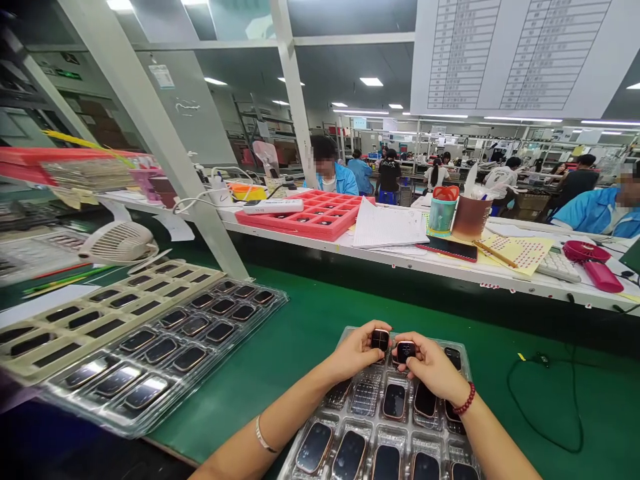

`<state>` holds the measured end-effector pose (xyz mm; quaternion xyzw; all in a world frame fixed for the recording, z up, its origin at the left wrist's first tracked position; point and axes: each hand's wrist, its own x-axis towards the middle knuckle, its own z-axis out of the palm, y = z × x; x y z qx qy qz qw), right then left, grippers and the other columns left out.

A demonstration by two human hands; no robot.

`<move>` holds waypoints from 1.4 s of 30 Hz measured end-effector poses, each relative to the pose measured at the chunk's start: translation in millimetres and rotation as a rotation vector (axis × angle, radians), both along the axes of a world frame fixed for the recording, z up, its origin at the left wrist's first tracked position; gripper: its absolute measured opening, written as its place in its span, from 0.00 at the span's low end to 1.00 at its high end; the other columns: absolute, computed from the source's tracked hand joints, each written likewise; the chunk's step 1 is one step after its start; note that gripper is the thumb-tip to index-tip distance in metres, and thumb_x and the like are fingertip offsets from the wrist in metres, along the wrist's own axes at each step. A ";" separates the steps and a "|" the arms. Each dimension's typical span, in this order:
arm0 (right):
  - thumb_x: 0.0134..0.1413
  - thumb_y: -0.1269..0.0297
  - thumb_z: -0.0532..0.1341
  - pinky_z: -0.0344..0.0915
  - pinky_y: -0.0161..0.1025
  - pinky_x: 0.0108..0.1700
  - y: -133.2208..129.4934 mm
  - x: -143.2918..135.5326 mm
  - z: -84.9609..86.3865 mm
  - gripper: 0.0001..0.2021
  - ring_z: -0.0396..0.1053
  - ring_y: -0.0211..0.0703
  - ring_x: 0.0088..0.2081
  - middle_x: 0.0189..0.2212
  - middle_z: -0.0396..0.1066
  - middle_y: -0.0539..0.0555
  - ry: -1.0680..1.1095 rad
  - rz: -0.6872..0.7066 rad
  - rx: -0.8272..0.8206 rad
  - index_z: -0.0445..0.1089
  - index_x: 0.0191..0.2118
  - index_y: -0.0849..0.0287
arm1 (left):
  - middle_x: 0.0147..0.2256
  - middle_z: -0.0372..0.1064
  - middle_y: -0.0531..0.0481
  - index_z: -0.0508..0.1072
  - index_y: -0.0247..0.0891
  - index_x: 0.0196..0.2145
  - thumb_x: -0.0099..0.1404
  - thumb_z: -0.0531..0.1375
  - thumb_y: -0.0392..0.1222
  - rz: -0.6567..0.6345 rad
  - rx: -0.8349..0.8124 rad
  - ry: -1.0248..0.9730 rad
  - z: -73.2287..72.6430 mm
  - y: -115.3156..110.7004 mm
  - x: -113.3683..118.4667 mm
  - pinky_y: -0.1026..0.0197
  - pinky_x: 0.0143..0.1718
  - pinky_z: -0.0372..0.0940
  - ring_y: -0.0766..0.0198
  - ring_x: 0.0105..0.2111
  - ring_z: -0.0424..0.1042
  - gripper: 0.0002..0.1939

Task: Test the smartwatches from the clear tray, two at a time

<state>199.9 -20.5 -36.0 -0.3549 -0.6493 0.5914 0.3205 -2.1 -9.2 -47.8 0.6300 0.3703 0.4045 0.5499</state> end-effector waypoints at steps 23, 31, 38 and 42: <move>0.50 0.74 0.52 0.65 0.37 0.32 0.9 0.9 -0.8 0.19 0.70 0.43 0.36 0.43 0.68 0.55 -0.036 0.015 0.025 0.61 0.49 0.55 | 0.31 0.68 0.50 0.66 0.35 0.41 0.52 0.54 0.28 -0.007 -0.033 -0.056 -0.4 0.3 0.6 0.64 0.31 0.61 0.69 0.26 0.66 0.17; 0.45 0.78 0.51 0.66 0.37 0.33 0.5 0.7 0.7 0.24 0.70 0.43 0.38 0.44 0.68 0.55 -0.051 0.008 0.032 0.61 0.50 0.55 | 0.37 0.68 0.48 0.65 0.35 0.44 0.48 0.53 0.24 0.006 0.045 -0.042 -2.4 0.7 0.7 0.64 0.36 0.62 0.66 0.34 0.67 0.25; 0.46 0.75 0.53 0.66 0.37 0.32 -0.1 0.4 2.7 0.23 0.69 0.44 0.38 0.44 0.68 0.55 -0.049 0.019 0.033 0.62 0.50 0.54 | 0.38 0.68 0.47 0.65 0.36 0.46 0.50 0.55 0.27 0.023 0.043 0.018 0.1 -0.9 0.9 0.65 0.33 0.61 0.65 0.35 0.68 0.23; 0.50 0.70 0.55 0.67 0.38 0.31 0.1 -0.3 3.1 0.18 0.70 0.44 0.36 0.42 0.69 0.56 -0.043 -0.002 0.027 0.62 0.50 0.55 | 0.36 0.69 0.47 0.66 0.36 0.44 0.51 0.57 0.30 0.015 -0.014 -0.033 0.9 -0.1 1.0 0.65 0.31 0.61 0.65 0.32 0.68 0.20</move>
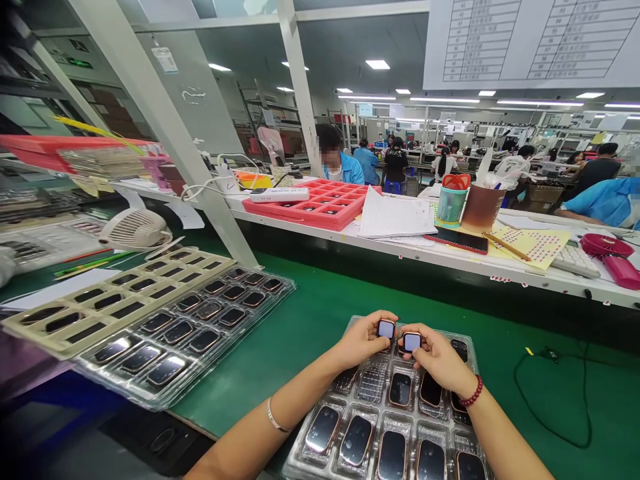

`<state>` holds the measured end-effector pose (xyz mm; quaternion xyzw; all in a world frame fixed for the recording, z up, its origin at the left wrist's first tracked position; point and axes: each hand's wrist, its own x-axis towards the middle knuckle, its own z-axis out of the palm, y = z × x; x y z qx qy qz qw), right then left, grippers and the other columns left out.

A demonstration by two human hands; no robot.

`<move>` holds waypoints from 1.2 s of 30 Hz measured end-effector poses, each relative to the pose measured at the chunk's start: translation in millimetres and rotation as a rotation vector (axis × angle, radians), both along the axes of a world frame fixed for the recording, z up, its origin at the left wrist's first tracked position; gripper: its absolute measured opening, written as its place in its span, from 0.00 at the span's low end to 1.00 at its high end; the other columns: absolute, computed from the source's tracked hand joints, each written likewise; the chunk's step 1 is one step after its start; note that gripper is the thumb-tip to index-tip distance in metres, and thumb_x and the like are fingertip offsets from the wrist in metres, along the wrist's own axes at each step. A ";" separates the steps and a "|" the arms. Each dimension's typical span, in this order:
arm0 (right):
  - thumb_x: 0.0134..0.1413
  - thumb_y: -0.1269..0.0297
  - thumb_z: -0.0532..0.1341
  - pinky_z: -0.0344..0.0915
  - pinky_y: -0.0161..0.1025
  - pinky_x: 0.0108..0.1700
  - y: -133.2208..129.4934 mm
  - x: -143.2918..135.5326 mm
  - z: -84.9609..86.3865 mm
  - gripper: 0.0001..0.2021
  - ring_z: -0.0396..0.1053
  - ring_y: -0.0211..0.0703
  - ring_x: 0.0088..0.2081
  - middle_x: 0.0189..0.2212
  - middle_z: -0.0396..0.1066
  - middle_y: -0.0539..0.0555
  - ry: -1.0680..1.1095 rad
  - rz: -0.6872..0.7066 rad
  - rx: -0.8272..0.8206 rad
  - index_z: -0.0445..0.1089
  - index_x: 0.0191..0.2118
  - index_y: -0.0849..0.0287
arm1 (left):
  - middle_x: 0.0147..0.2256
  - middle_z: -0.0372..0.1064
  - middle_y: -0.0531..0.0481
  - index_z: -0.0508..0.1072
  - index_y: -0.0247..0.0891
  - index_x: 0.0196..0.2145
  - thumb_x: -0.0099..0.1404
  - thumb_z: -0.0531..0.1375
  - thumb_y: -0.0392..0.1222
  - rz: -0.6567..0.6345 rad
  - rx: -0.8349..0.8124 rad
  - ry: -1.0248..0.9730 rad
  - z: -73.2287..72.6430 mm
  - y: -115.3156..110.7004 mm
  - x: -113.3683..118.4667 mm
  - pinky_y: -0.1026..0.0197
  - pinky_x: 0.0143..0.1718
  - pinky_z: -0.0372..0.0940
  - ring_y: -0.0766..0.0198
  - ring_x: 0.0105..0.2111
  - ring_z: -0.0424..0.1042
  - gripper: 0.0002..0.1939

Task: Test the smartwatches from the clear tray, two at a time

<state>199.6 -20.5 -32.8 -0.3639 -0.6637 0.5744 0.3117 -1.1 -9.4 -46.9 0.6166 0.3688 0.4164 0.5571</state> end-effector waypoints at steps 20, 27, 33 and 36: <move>0.50 0.69 0.56 0.67 0.38 0.32 0.7 1.0 -1.5 0.17 0.71 0.43 0.35 0.42 0.70 0.55 -0.018 -0.003 -0.005 0.62 0.48 0.56 | 0.33 0.70 0.49 0.67 0.36 0.44 0.51 0.61 0.33 -0.002 -0.020 -0.020 3.4 -2.5 0.2 0.63 0.33 0.62 0.67 0.30 0.68 0.21; 0.53 0.65 0.55 0.67 0.38 0.31 -0.3 0.2 2.0 0.15 0.71 0.44 0.35 0.42 0.70 0.56 -0.010 0.013 0.017 0.63 0.48 0.55 | 0.32 0.70 0.48 0.68 0.34 0.40 0.53 0.60 0.37 -0.017 -0.018 -0.034 -2.2 0.5 -0.3 0.63 0.32 0.62 0.68 0.27 0.67 0.15; 0.55 0.61 0.56 0.67 0.37 0.31 0.9 0.6 0.7 0.16 0.71 0.43 0.35 0.41 0.70 0.56 0.008 0.014 -0.002 0.64 0.49 0.56 | 0.29 0.69 0.49 0.69 0.33 0.36 0.53 0.62 0.42 -0.027 -0.047 -0.058 -1.4 0.6 0.9 0.64 0.28 0.63 0.69 0.23 0.66 0.12; 0.55 0.57 0.56 0.68 0.37 0.31 1.3 1.1 0.7 0.16 0.72 0.42 0.34 0.40 0.71 0.56 0.020 -0.010 -0.036 0.65 0.48 0.56 | 0.28 0.69 0.49 0.70 0.33 0.35 0.54 0.61 0.45 -0.047 -0.052 -0.088 0.4 -0.8 1.2 0.64 0.28 0.64 0.68 0.26 0.67 0.13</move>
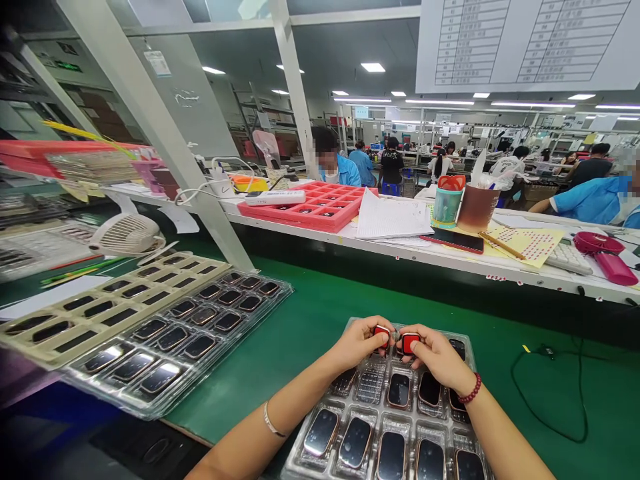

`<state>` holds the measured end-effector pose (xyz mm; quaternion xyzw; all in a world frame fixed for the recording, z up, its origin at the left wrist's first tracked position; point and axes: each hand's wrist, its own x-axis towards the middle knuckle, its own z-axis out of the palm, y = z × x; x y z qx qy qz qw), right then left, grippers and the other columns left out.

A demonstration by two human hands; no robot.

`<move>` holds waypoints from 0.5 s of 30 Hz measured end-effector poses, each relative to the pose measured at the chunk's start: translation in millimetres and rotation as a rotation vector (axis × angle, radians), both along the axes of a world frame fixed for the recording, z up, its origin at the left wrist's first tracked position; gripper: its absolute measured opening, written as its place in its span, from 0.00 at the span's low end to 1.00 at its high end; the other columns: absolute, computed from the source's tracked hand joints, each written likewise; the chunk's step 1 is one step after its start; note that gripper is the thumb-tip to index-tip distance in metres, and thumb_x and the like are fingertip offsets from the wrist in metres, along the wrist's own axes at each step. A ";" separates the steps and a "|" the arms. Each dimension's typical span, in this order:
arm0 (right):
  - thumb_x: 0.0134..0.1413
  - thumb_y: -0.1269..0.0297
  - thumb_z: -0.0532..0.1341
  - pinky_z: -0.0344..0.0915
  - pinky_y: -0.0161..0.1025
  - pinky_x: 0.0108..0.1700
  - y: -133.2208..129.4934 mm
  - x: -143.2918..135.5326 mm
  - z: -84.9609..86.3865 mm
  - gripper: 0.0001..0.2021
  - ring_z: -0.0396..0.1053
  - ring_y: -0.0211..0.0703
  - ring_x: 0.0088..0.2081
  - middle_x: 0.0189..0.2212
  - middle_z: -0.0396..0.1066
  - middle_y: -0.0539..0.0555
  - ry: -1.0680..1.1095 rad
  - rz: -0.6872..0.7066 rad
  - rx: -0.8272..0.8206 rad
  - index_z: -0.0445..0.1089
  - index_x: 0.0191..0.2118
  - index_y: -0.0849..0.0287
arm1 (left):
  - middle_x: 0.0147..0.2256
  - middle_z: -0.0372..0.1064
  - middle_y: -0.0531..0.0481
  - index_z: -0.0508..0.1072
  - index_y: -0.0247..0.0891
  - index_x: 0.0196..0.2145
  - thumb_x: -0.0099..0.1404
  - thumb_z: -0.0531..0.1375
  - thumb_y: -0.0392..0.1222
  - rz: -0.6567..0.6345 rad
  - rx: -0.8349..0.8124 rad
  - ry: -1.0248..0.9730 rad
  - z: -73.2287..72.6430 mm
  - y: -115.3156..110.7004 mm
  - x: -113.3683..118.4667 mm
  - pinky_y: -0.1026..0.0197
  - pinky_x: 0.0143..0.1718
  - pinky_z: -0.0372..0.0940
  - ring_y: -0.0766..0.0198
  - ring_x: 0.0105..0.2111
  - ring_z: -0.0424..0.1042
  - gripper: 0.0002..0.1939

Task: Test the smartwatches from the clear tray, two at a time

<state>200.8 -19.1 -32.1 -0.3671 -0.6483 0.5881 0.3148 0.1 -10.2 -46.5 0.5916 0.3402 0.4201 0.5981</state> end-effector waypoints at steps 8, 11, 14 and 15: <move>0.55 0.53 0.55 0.66 0.36 0.27 1.2 2.7 -2.0 0.15 0.71 0.40 0.28 0.35 0.73 0.55 0.028 -0.049 -0.035 0.68 0.42 0.58 | 0.27 0.70 0.48 0.70 0.33 0.34 0.58 0.57 0.52 0.022 -0.033 0.049 9.1 -3.8 -1.0 0.67 0.21 0.60 0.69 0.22 0.67 0.17; 0.55 0.55 0.56 0.65 0.35 0.26 1.5 2.7 -2.5 0.14 0.70 0.39 0.27 0.33 0.73 0.55 0.019 -0.053 -0.009 0.68 0.40 0.59 | 0.30 0.70 0.48 0.69 0.34 0.37 0.58 0.57 0.49 0.022 -0.044 0.064 9.0 -3.2 -0.7 0.68 0.21 0.58 0.69 0.22 0.67 0.16; 0.54 0.57 0.57 0.65 0.35 0.27 1.3 2.3 -2.3 0.13 0.70 0.39 0.28 0.33 0.72 0.54 0.017 -0.047 0.010 0.67 0.41 0.59 | 0.30 0.69 0.49 0.68 0.34 0.37 0.55 0.60 0.42 -0.012 -0.014 0.058 4.8 -1.9 -0.1 0.65 0.26 0.61 0.69 0.24 0.67 0.13; 0.54 0.57 0.57 0.65 0.36 0.28 1.3 2.2 -2.4 0.13 0.70 0.40 0.29 0.35 0.72 0.55 0.023 -0.044 0.014 0.66 0.42 0.59 | 0.30 0.69 0.50 0.68 0.34 0.37 0.54 0.60 0.39 -0.017 0.003 0.062 3.1 -1.5 0.0 0.65 0.28 0.61 0.69 0.24 0.66 0.12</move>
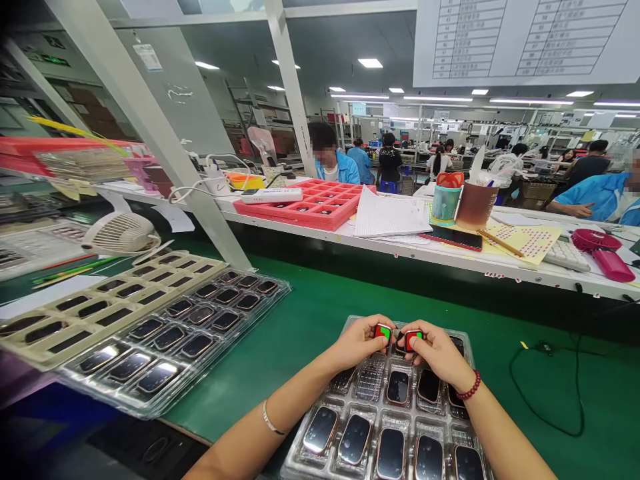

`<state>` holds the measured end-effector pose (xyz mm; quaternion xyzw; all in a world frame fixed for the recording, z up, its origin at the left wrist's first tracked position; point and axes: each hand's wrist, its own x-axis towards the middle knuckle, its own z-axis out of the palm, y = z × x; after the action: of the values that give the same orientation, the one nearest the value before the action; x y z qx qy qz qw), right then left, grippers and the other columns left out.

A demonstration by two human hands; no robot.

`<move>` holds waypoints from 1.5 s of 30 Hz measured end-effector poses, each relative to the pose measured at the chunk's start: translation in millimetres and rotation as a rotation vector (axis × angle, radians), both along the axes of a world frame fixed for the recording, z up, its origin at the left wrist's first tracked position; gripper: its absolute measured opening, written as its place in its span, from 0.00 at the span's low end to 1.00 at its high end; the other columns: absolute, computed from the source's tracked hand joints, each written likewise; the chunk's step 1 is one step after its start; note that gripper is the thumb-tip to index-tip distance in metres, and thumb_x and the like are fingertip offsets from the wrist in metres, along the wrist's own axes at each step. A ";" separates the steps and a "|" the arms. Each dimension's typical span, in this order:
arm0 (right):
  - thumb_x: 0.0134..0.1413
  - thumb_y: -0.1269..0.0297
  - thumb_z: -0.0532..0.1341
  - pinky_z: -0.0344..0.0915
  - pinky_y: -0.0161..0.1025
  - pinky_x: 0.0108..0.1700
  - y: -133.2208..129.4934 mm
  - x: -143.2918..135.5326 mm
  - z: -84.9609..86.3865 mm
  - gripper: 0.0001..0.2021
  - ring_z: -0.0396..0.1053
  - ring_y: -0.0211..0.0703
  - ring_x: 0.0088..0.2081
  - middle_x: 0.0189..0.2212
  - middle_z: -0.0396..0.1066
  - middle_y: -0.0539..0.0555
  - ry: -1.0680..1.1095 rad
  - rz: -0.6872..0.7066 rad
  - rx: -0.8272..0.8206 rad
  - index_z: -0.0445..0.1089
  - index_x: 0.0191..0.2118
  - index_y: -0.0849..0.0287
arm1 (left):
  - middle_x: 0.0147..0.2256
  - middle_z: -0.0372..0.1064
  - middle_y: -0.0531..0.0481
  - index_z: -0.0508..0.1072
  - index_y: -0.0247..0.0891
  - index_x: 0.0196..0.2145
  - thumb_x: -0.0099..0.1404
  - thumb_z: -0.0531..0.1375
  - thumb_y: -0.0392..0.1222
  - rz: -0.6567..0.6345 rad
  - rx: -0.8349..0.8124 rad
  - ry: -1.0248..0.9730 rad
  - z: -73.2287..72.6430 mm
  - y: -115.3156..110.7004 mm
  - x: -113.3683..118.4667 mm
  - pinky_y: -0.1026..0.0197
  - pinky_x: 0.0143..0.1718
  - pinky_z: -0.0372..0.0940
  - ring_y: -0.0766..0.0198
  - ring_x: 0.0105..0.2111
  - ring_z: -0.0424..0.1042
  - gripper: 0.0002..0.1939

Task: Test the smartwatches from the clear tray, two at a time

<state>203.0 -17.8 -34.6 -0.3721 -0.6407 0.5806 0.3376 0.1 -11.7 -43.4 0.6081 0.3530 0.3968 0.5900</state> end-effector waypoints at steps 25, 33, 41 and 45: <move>0.50 0.67 0.59 0.65 0.35 0.29 -1.1 -1.8 0.1 0.15 0.68 0.38 0.30 0.35 0.69 0.52 0.016 -0.020 0.016 0.62 0.46 0.55 | 0.35 0.68 0.48 0.64 0.35 0.46 0.54 0.57 0.32 -0.012 0.016 -0.048 -1.2 -1.1 -0.3 0.62 0.35 0.62 0.67 0.31 0.66 0.20; 0.54 0.62 0.57 0.65 0.35 0.28 -0.9 -0.7 1.3 0.10 0.68 0.38 0.28 0.33 0.69 0.53 -0.010 -0.003 0.033 0.65 0.42 0.57 | 0.32 0.68 0.49 0.67 0.35 0.42 0.56 0.59 0.43 -0.002 -0.008 -0.079 -3.5 0.3 -0.5 0.62 0.33 0.63 0.66 0.30 0.67 0.16; 0.55 0.60 0.57 0.64 0.34 0.26 0.0 2.1 -0.4 0.08 0.66 0.35 0.24 0.28 0.70 0.51 -0.040 -0.023 0.049 0.65 0.38 0.59 | 0.31 0.69 0.47 0.70 0.34 0.41 0.60 0.54 0.50 0.041 -0.043 -0.017 5.5 -1.4 -2.6 0.69 0.19 0.56 0.67 0.25 0.69 0.17; 0.54 0.60 0.57 0.63 0.33 0.25 0.2 2.1 0.7 0.08 0.65 0.35 0.23 0.27 0.70 0.51 -0.037 -0.034 0.058 0.65 0.37 0.59 | 0.35 0.69 0.46 0.68 0.36 0.45 0.60 0.55 0.47 0.028 -0.028 -0.017 4.3 -0.3 -2.5 0.68 0.22 0.60 0.64 0.29 0.71 0.18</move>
<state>205.0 -17.5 -33.9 -0.3836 -0.6570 0.5490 0.3462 -2.4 -12.0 -39.1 0.5913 0.3619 0.4053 0.5959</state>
